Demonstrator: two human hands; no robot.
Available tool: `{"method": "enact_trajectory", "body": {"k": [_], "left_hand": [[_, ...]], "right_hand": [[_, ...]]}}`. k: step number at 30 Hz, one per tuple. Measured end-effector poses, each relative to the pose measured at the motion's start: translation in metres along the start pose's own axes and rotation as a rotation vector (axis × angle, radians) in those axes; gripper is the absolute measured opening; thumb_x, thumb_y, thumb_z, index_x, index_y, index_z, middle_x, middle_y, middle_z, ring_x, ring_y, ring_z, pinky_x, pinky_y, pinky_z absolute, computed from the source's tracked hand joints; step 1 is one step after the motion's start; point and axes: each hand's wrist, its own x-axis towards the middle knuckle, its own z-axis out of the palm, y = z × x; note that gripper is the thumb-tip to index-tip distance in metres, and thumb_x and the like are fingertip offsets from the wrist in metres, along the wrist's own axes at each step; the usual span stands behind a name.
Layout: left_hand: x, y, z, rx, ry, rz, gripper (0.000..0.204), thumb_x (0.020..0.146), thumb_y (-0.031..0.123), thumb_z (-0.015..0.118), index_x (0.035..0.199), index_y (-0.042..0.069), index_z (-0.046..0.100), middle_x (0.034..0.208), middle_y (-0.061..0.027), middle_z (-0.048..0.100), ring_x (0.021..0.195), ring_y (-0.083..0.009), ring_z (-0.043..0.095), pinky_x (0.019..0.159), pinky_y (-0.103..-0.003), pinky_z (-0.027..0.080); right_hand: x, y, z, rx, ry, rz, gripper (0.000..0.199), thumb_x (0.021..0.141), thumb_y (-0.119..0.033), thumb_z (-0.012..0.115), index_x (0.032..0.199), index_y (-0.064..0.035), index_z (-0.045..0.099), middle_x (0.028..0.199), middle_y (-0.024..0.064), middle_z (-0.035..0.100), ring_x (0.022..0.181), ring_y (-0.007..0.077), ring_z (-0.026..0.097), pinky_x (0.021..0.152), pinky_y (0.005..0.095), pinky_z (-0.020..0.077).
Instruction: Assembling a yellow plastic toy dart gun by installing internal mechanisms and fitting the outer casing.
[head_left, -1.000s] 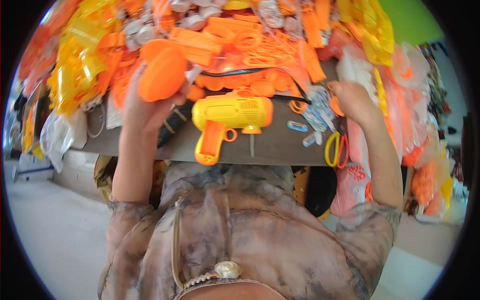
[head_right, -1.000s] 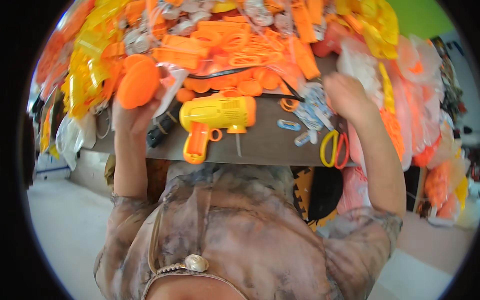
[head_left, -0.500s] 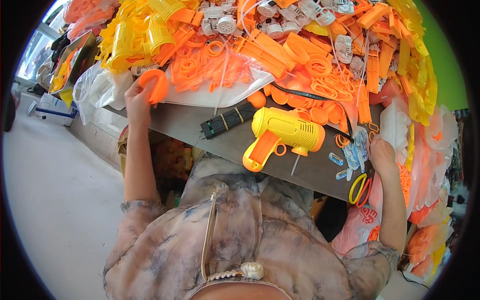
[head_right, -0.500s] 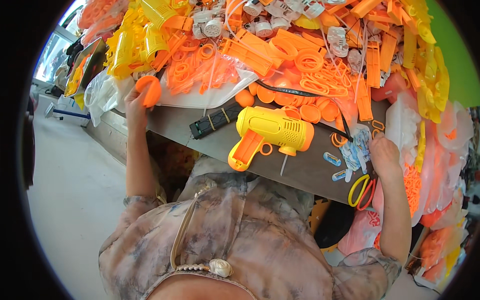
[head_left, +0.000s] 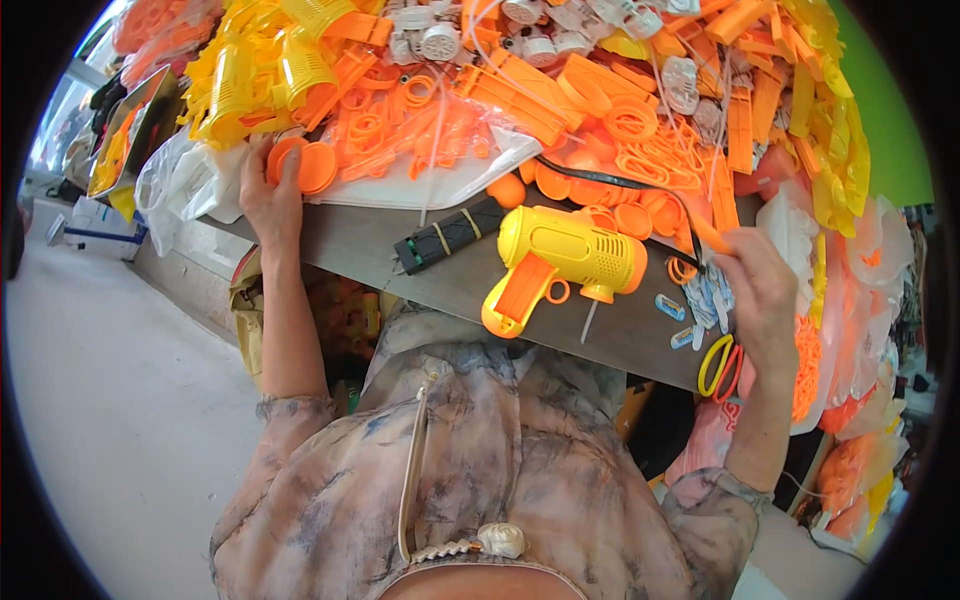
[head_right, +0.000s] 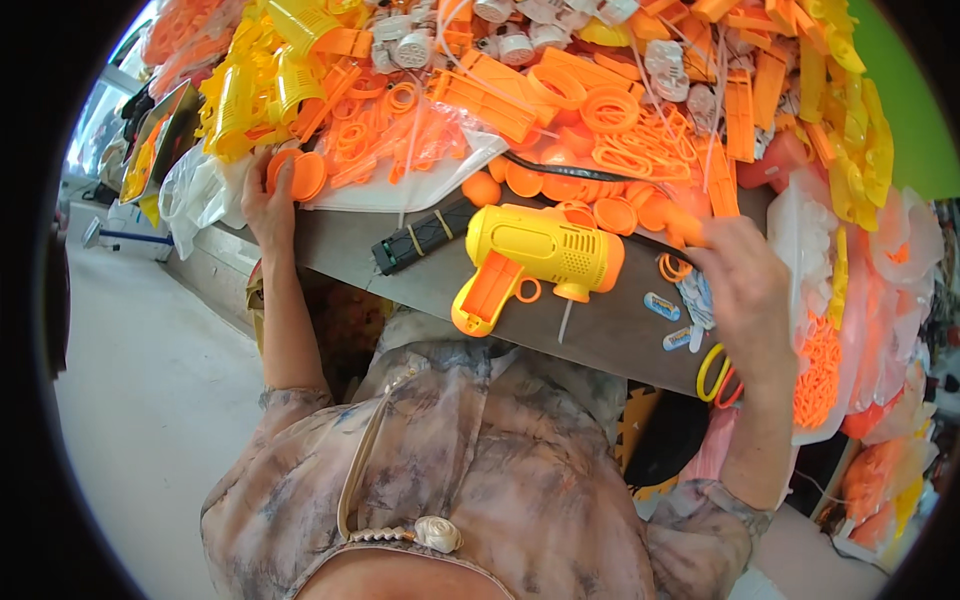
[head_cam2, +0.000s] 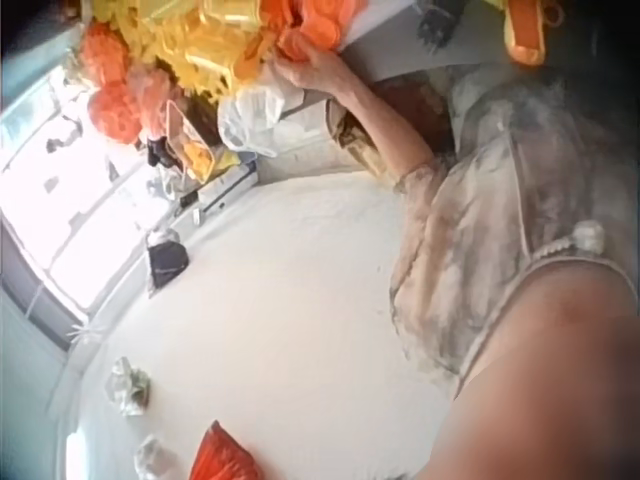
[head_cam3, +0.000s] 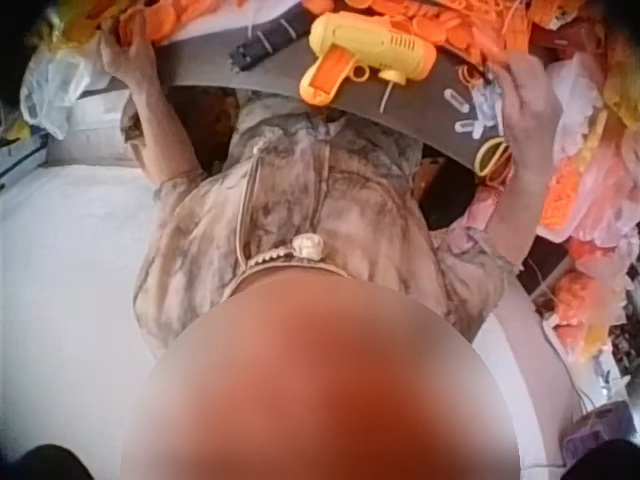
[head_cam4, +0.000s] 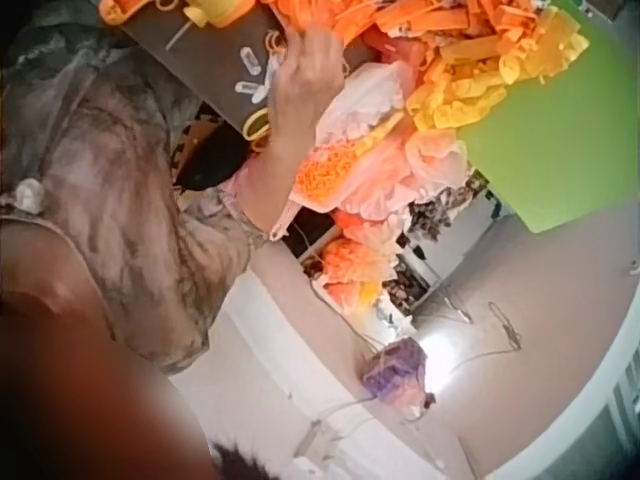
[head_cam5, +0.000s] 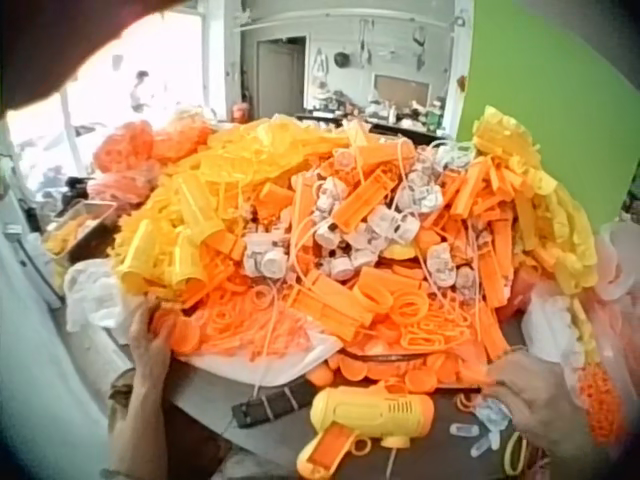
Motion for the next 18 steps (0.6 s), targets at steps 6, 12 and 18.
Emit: {"method": "enact_trajectory", "body": {"k": [6, 12, 18], "left_hand": [[-0.015, 0.030, -0.012, 0.046, 0.105, 0.261, 0.032, 0.081, 0.005, 0.068, 0.111, 0.000, 0.060, 0.112, -0.0148, 0.060, 0.108, -0.0267, 0.055, 0.093, -0.037, 0.043], [-0.080, 0.147, -0.025, -0.812, -0.708, -0.088, 0.038, 0.083, 0.008, 0.066, 0.118, -0.004, 0.054, 0.111, -0.0118, 0.059, 0.098, -0.0189, 0.057, 0.088, -0.032, 0.044], [-0.108, 0.187, -0.011, -1.317, -1.170, -0.575, 0.091, 0.078, 0.047, 0.069, 0.140, -0.005, 0.027, 0.128, -0.0225, 0.049, 0.122, -0.0301, 0.048, 0.103, -0.040, 0.037]], "right_hand": [[-0.001, -0.046, 0.049, 0.125, 0.150, -0.397, 0.024, 0.072, 0.007, 0.062, 0.095, 0.0006, 0.063, 0.099, 0.0150, 0.061, 0.085, 0.0272, 0.062, 0.069, 0.0319, 0.0515], [-0.011, -0.081, 0.092, 0.312, 0.279, -0.435, 0.028, 0.069, 0.005, 0.065, 0.095, -0.0007, 0.067, 0.102, 0.0151, 0.060, 0.084, 0.0279, 0.062, 0.068, 0.0333, 0.0515], [-0.023, -0.113, 0.119, 0.394, 0.477, -0.420, 0.030, 0.066, -0.005, 0.071, 0.094, 0.0021, 0.068, 0.101, 0.0119, 0.058, 0.082, 0.0262, 0.057, 0.069, 0.0339, 0.0478]]}}
